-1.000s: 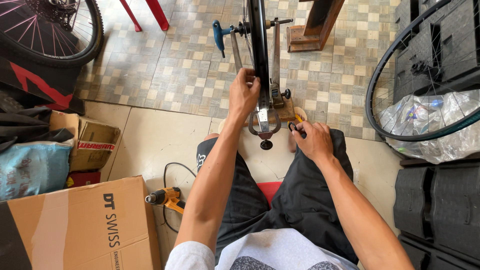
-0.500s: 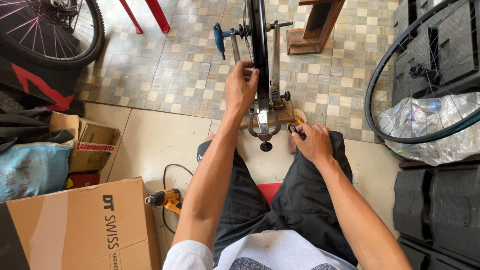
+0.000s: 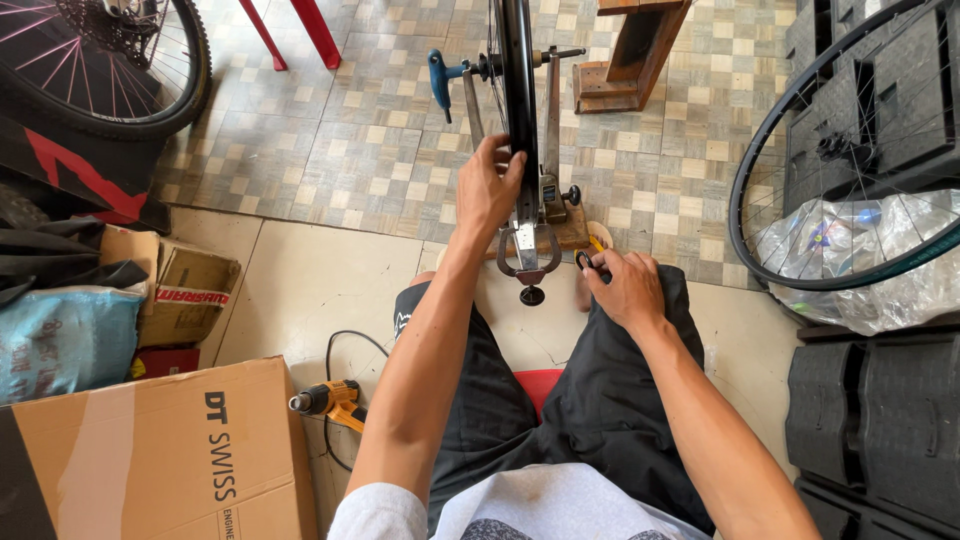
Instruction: The person uses a spoke wrench to adjust the tension of the spokes on a bicycle wheel mounted in a truing stand. They repeatedly rotate the wheel and tighten or loosen individual spokes to align the rim.
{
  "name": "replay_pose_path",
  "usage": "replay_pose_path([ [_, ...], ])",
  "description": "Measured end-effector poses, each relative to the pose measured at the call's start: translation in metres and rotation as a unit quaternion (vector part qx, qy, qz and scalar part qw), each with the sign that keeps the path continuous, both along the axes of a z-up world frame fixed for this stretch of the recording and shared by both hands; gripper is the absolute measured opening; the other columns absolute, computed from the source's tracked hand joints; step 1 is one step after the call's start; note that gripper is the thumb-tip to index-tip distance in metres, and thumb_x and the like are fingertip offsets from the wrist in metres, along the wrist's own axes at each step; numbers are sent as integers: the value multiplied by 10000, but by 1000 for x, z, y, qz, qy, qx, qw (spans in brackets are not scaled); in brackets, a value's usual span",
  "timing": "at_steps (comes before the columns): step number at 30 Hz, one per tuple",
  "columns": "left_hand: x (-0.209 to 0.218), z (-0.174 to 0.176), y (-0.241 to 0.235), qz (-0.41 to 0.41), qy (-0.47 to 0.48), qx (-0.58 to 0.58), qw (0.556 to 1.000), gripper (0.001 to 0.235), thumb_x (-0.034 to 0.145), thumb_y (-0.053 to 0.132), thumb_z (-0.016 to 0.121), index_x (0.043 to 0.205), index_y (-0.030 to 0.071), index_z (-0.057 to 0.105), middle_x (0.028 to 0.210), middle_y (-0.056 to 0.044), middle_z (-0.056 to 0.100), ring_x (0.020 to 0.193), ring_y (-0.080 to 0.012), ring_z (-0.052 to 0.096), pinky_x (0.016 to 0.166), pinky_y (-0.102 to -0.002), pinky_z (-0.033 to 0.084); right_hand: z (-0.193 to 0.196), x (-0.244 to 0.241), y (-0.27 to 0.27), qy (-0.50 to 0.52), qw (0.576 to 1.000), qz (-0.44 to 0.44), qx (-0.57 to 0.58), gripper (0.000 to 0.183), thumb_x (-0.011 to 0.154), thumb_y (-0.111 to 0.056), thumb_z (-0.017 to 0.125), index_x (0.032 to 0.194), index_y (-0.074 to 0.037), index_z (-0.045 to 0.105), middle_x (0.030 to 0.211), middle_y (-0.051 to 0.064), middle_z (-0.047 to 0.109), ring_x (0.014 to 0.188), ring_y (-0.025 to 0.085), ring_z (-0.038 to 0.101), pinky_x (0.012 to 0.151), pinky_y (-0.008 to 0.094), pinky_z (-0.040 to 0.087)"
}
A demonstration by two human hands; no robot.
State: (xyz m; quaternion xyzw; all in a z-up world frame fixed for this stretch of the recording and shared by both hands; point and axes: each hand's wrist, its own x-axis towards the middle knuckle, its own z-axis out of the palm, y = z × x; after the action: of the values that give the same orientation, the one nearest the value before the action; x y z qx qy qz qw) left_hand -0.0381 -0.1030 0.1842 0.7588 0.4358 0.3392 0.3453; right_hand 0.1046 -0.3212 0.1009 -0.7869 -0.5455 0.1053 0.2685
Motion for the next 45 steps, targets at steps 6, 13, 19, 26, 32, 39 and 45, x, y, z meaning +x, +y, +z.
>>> replay_pose_path([
  [6, 2, -10, -3, -3, -33, 26, 999, 240, 984, 167, 626, 1159, 6, 656, 1030, -173, 785, 908, -289, 778, 796, -401, 613, -1, 2, 0, 8, 1000, -8, -23, 233, 921, -314, 666, 1002, -105, 732, 874, 70, 754, 936, 259, 661, 1103, 418, 365],
  [13, -9, -12, -25, -3, 35, -31, 999, 291, 937, 190, 650, 1177, 26, 639, 1035, -176, 781, 881, -324, 760, 766, -431, 576, -5, 2, 2, 0, 1000, 0, -1, 237, 914, -317, 678, 997, -100, 727, 897, 76, 754, 943, 271, 661, 1089, 412, 375],
  [19, 2, 10, -8, 6, -29, 5, 1000, 336, 947, 219, 658, 1214, 22, 605, 1042, -182, 767, 876, -299, 768, 757, -410, 599, -6, 4, 1, -4, 1000, -2, -11, 248, 918, -331, 668, 1003, -106, 727, 882, 96, 741, 955, 279, 652, 1092, 417, 368],
  [26, -3, -21, -13, 7, 9, 25, 1000, 233, 976, 198, 641, 1119, 15, 638, 1027, -182, 785, 916, -326, 763, 801, -431, 577, -10, 4, 1, -10, 1000, -9, -2, 263, 907, -342, 682, 1016, -109, 731, 901, 116, 734, 976, 294, 646, 1063, 410, 383],
  [32, -4, -27, -14, -4, 42, -43, 998, 311, 952, 230, 641, 1187, 28, 619, 1048, -171, 770, 867, -308, 761, 748, -417, 595, -8, 5, 2, -10, 1000, -1, -10, 263, 913, -337, 679, 1027, -105, 726, 887, 106, 739, 964, 284, 653, 1074, 418, 378],
  [39, 7, 13, 0, 19, -25, 32, 999, 340, 941, 232, 666, 1199, 18, 611, 1015, -180, 767, 847, -290, 769, 716, -395, 601, -10, 5, 1, -6, 1000, -7, 3, 258, 912, -342, 682, 1007, -105, 723, 889, 106, 737, 990, 287, 649, 1066, 415, 376],
  [45, 0, -28, -9, 2, -17, 54, 998, 252, 974, 224, 654, 1074, -7, 637, 981, -192, 772, 890, -321, 770, 780, -409, 596, -14, 8, 2, -19, 1000, -14, 20, 247, 890, -343, 705, 984, -115, 725, 859, 113, 725, 1001, 321, 629, 1029, 422, 379],
])
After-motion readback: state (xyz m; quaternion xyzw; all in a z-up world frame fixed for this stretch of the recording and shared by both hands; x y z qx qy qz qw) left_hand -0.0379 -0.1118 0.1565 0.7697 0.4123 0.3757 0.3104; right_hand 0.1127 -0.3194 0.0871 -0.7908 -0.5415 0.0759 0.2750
